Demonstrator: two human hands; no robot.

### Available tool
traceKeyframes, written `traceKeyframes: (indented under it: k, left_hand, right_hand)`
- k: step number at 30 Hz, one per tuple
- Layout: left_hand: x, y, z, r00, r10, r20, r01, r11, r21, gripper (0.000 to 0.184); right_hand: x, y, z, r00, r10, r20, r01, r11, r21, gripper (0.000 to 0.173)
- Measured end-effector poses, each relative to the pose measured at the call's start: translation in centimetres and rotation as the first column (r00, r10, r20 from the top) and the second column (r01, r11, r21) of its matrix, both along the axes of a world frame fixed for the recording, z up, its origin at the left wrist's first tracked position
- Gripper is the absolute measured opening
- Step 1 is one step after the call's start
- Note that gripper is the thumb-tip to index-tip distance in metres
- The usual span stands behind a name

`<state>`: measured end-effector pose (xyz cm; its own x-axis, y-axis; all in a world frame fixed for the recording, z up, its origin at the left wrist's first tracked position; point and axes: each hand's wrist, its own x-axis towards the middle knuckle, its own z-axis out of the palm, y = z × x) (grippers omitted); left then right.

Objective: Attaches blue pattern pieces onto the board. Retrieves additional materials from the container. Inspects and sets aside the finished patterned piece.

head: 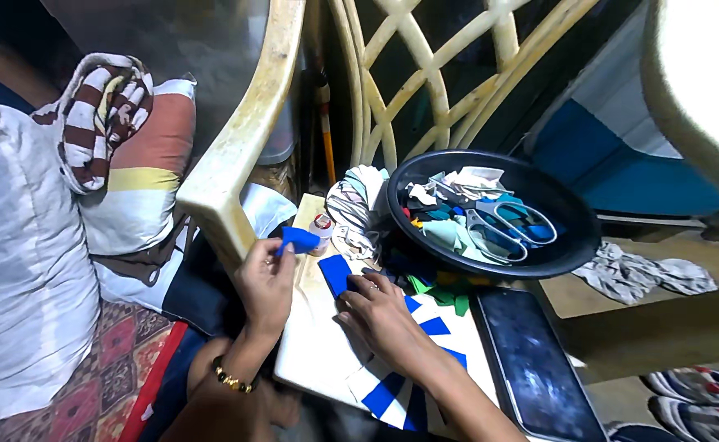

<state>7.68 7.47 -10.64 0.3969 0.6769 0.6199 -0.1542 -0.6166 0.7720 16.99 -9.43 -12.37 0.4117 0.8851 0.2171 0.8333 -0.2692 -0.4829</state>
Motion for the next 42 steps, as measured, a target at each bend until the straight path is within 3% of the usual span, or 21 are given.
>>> traceKeyframes:
  k: [2, 6, 9, 11, 13, 16, 19, 21, 23, 25, 26, 28, 30, 32, 34, 36, 38, 40, 42]
  left_hand:
    - [-1.2, -0.3, 0.9, 0.992, 0.022, 0.125, -0.026, 0.999, 0.031, 0.004]
    - [-3.5, -1.6, 2.1, 0.991, -0.121, 0.062, 0.125, 0.990, -0.072, 0.006]
    - [-4.6, -2.2, 2.3, 0.952, -0.300, 0.066, 0.306, 0.907, -0.290, 0.010]
    - [-5.2, -2.6, 2.2, 0.919, -0.381, 0.107, 0.391, 0.837, -0.383, 0.014]
    - [-5.5, -3.2, 1.8, 0.907, -0.405, 0.111, 0.418, 0.842, -0.342, 0.015]
    - [-6.0, -4.9, 0.6, 0.926, -0.377, -0.008, 0.378, 0.926, 0.017, 0.003]
    - [-6.7, -6.9, 0.1, 0.909, -0.350, -0.226, 0.412, 0.833, 0.369, 0.013]
    - [-7.0, -7.7, -0.2, 0.892, -0.375, -0.251, 0.448, 0.803, 0.392, 0.014]
    - [-7.4, -7.7, -0.6, 0.904, -0.385, -0.188, 0.425, 0.860, 0.282, 0.015]
    - [-7.6, -7.5, -0.7, 0.893, -0.426, -0.144, 0.431, 0.902, 0.007, 0.030]
    - [-7.6, -7.3, -0.6, 0.858, -0.495, -0.137, 0.471, 0.864, -0.176, 0.040]
    - [-7.5, -7.2, -0.2, 0.748, -0.657, -0.094, 0.551, 0.694, -0.464, 0.049]
    - [-7.1, -7.6, 0.1, 0.721, -0.693, -0.018, 0.557, 0.594, -0.580, 0.045]
    - [-6.9, -8.2, 0.1, 0.808, -0.588, -0.030, 0.477, 0.684, -0.552, 0.039]
    - [-6.8, -8.4, -0.1, 0.872, -0.489, -0.037, 0.415, 0.776, -0.474, 0.031]
    - [-6.8, -8.4, -0.5, 0.879, -0.477, -0.023, 0.418, 0.791, -0.447, 0.024]
    - [-7.1, -8.4, -1.2, 0.855, -0.517, -0.031, 0.461, 0.787, -0.409, 0.016]
    - [-7.2, -8.6, -1.6, 0.841, -0.530, -0.103, 0.465, 0.808, -0.363, 0.007]
    - [-7.3, -9.0, -1.7, 0.838, -0.515, -0.180, 0.432, 0.828, -0.358, 0.009]
  right_hand:
    - [0.1, 0.1, 0.0, 1.000, 0.003, 0.003, -0.003, 1.000, -0.013, 0.031]
    - [0.2, 0.0, 0.3, 1.000, 0.012, 0.005, -0.012, 1.000, 0.012, 0.030]
    - [-0.9, -0.4, 0.0, 1.000, 0.000, -0.010, 0.003, 0.960, 0.280, 0.027]
    - [-2.1, -1.2, 0.5, 0.968, 0.038, -0.248, 0.071, 0.906, 0.417, 0.026]
    - [-3.3, -1.9, 1.0, 0.797, 0.158, -0.583, 0.174, 0.864, 0.472, 0.019]
    - [-4.6, -3.1, 1.8, 0.338, 0.354, -0.872, 0.242, 0.863, 0.444, 0.026]
    - [-5.4, -4.0, 1.5, 0.015, 0.462, -0.887, 0.244, 0.858, 0.451, 0.039]
    - [-5.6, -4.6, 1.3, -0.112, 0.481, -0.870, 0.299, 0.851, 0.432, 0.039]
    - [-5.1, -5.1, 0.8, -0.176, 0.499, -0.848, 0.302, 0.848, 0.436, 0.036]
    - [-4.6, -5.5, 0.2, -0.170, 0.510, -0.843, 0.231, 0.852, 0.470, 0.034]
    - [-4.4, -5.7, 0.0, -0.167, 0.512, -0.843, 0.190, 0.855, 0.482, 0.034]
    - [-4.0, -5.9, -0.2, -0.159, 0.507, -0.847, 0.102, 0.862, 0.496, 0.038]
    - [-3.8, -6.1, -0.1, -0.120, 0.487, -0.865, 0.040, 0.873, 0.486, 0.036]
    - [-3.8, -6.3, 0.1, -0.017, 0.446, -0.895, 0.035, 0.895, 0.445, 0.027]
    - [-3.6, -6.5, 0.5, 0.189, 0.369, -0.910, 0.081, 0.918, 0.389, 0.017]
    - [-3.2, -6.6, 0.8, 0.429, 0.267, -0.863, 0.141, 0.924, 0.356, 0.019]
    - [-2.6, -6.6, 0.4, 0.596, 0.185, -0.781, 0.184, 0.916, 0.357, 0.018]
    - [-2.1, -6.6, 0.0, 0.660, 0.142, -0.738, 0.205, 0.911, 0.359, 0.016]
    - [-2.0, -6.7, -0.3, 0.693, 0.106, -0.713, 0.212, 0.915, 0.342, 0.017]
